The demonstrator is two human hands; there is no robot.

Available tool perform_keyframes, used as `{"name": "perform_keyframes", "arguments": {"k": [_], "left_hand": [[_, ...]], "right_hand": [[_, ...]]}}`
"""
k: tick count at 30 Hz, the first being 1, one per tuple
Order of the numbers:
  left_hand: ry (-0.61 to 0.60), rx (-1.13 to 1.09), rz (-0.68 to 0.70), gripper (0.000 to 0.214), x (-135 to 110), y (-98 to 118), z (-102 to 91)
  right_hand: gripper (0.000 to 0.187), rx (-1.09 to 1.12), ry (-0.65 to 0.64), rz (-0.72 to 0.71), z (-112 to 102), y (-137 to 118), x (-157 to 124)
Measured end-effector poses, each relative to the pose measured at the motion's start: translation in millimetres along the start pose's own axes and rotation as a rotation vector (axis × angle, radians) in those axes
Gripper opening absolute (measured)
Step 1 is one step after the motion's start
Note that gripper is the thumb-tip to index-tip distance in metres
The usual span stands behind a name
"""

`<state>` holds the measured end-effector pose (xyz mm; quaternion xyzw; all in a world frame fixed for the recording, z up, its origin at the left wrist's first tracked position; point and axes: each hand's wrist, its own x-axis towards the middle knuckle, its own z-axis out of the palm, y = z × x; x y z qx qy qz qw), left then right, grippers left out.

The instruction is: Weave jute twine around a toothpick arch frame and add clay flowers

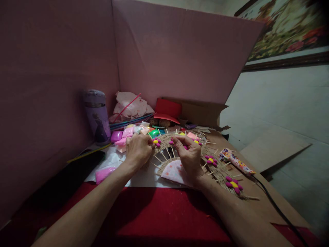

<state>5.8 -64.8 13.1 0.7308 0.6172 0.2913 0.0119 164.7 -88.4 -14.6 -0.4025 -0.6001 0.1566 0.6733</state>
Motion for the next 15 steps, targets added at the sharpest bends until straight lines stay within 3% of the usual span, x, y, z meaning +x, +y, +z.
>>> {"name": "perform_keyframes", "arguments": {"k": [15], "left_hand": [[0.042,0.021,0.029,0.018,-2.8,2.4,2.7]], "right_hand": [[0.010,-0.019,0.002,-0.005,-0.2,1.5,-0.1]]}}
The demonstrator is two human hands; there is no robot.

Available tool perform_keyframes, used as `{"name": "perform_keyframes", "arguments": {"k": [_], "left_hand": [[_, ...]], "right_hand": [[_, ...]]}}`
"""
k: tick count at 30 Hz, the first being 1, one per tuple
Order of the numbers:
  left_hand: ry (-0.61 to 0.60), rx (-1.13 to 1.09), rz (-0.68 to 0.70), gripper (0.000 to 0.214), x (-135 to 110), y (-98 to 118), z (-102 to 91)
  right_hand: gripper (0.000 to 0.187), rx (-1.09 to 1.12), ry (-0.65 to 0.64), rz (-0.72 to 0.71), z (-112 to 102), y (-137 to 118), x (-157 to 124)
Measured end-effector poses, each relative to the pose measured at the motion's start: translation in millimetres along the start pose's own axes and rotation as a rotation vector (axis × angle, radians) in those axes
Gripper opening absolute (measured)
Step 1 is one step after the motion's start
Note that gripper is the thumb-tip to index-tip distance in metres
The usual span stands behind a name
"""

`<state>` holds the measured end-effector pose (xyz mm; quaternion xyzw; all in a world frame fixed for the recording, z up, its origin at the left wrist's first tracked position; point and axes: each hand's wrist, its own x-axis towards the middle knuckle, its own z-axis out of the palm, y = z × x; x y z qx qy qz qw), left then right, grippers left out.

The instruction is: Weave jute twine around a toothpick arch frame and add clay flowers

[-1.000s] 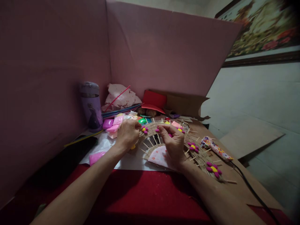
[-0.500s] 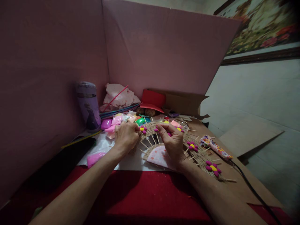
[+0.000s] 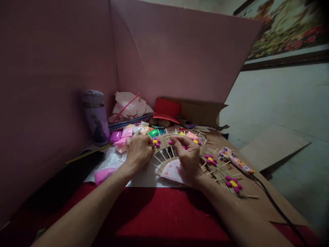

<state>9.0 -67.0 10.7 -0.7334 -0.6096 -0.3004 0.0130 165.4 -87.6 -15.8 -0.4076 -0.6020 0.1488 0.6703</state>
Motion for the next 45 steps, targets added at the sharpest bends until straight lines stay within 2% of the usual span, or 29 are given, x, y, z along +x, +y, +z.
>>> {"name": "perform_keyframes", "arguments": {"k": [16,22,25,28,32,41,45], "left_hand": [[0.005,0.029,-0.015,0.015,0,-1,5.6],[-0.051,0.029,-0.013,0.029,7,-4,-3.6],[-0.041,0.002,-0.035,0.018,11,-9,-9.3],[-0.093,-0.020,-0.004,0.012,13,-14,-11.9],[-0.149,0.008,0.043,0.020,14,-16,-8.3],[-0.114,0.100,0.030,0.025,14,-16,1.5],[-0.167,0.038,0.027,0.027,17,-21,-1.0]], "right_hand": [[0.012,-0.020,-0.017,-0.024,1,-4,0],[0.011,-0.030,-0.039,-0.040,2,-5,-1],[0.010,-0.050,-0.072,-0.062,2,-5,-3],[0.011,-0.065,-0.096,-0.068,2,-5,-5],[0.011,-0.070,-0.102,-0.070,2,-4,-5],[0.014,-0.079,-0.126,-0.042,2,-2,-7],[0.015,-0.138,-0.151,-0.064,2,-2,-7]]}}
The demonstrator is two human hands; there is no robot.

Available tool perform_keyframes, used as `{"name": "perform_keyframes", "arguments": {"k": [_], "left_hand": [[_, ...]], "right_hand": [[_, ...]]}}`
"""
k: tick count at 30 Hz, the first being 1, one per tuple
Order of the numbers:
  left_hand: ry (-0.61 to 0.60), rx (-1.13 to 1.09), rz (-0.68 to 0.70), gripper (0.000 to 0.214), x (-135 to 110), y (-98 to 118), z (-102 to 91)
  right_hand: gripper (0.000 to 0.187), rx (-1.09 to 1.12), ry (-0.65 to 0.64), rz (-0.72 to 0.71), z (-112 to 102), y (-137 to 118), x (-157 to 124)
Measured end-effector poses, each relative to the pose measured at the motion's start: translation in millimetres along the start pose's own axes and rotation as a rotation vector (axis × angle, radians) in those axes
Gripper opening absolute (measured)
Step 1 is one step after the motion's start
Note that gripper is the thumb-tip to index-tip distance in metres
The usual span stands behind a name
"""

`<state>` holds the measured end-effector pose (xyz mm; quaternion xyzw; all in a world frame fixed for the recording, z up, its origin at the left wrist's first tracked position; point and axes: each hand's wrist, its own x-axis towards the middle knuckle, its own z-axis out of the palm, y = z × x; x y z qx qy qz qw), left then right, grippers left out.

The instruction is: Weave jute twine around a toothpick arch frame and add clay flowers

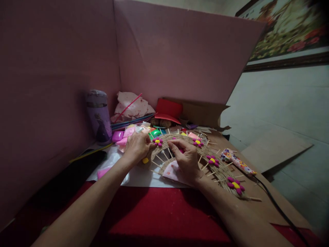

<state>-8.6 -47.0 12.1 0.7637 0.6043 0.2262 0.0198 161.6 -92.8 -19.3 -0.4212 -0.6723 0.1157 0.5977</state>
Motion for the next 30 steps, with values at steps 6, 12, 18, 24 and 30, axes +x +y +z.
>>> {"name": "perform_keyframes", "arguments": {"k": [6,12,18,24,30], "left_hand": [[0.011,-0.044,-0.008,0.020,0,-1,-4.3],[0.102,0.011,-0.020,0.025,2,0,8.3],[0.110,-0.013,-0.047,0.030,3,-3,10.4],[0.133,-0.037,-0.069,0.036,4,-3,5.9],[0.129,-0.004,-0.083,0.036,-1,3,11.9]], "right_hand": [[0.014,-0.141,-0.131,-0.088,-1,-1,-5],[0.016,-0.201,-0.133,-0.136,0,0,-7],[0.015,-0.167,-0.132,-0.120,-1,0,-6],[0.018,-0.196,-0.143,-0.103,-2,-2,-6],[0.016,-0.172,-0.128,-0.111,-1,-3,-5]]}}
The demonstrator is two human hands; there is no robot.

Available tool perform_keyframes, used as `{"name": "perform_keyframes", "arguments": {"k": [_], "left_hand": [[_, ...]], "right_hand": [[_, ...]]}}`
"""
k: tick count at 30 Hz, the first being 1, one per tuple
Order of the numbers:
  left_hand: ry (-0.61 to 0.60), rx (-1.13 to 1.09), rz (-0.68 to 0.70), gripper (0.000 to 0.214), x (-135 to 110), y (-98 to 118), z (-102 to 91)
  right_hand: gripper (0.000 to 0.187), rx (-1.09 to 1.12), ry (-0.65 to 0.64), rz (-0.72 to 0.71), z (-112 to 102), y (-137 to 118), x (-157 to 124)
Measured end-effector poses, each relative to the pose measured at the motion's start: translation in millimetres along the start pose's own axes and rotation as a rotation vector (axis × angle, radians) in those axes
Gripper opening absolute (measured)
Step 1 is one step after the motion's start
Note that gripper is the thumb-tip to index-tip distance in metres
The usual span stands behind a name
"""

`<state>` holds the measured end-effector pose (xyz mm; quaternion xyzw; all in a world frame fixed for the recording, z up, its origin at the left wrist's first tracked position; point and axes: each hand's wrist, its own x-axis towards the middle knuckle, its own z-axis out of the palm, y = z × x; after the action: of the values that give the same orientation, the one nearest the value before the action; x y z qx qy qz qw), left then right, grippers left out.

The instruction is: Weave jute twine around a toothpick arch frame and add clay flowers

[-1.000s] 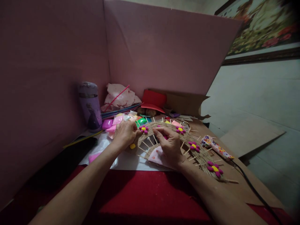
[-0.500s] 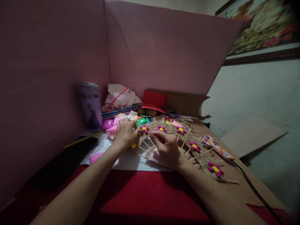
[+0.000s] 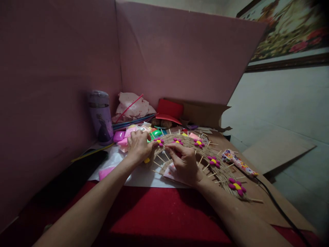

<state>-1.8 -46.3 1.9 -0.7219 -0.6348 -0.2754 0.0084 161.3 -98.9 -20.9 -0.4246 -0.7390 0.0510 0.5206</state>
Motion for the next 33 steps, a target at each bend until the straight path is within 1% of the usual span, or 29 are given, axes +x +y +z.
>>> {"name": "perform_keyframes", "arguments": {"k": [4,8,10,15,21,25,33], "left_hand": [[-0.014,-0.029,-0.032,0.036,1.3,-0.4,0.7],[0.013,-0.083,-0.081,0.028,5.5,-3.5,3.1],[0.020,-0.076,-0.074,0.027,6.1,-4.5,4.9],[0.032,-0.038,-0.057,0.035,5.3,-4.9,7.3],[0.025,-0.089,-0.069,0.041,8.6,-8.3,7.2],[0.033,-0.062,-0.058,0.045,7.9,-9.2,9.2],[0.085,-0.090,-0.048,0.042,8.2,-8.3,6.7]], "right_hand": [[0.015,0.013,0.008,-0.012,-0.2,0.3,0.1],[0.015,0.004,0.017,-0.017,-0.4,0.9,-0.1],[0.016,-0.007,0.012,-0.018,-0.2,1.2,-0.4],[0.016,0.010,0.012,-0.021,0.5,1.7,-0.5],[0.016,0.009,0.022,-0.021,0.7,2.7,0.0],[0.016,0.008,0.004,-0.026,0.6,2.6,0.0],[0.015,0.009,0.010,-0.031,0.7,3.9,-0.7]]}}
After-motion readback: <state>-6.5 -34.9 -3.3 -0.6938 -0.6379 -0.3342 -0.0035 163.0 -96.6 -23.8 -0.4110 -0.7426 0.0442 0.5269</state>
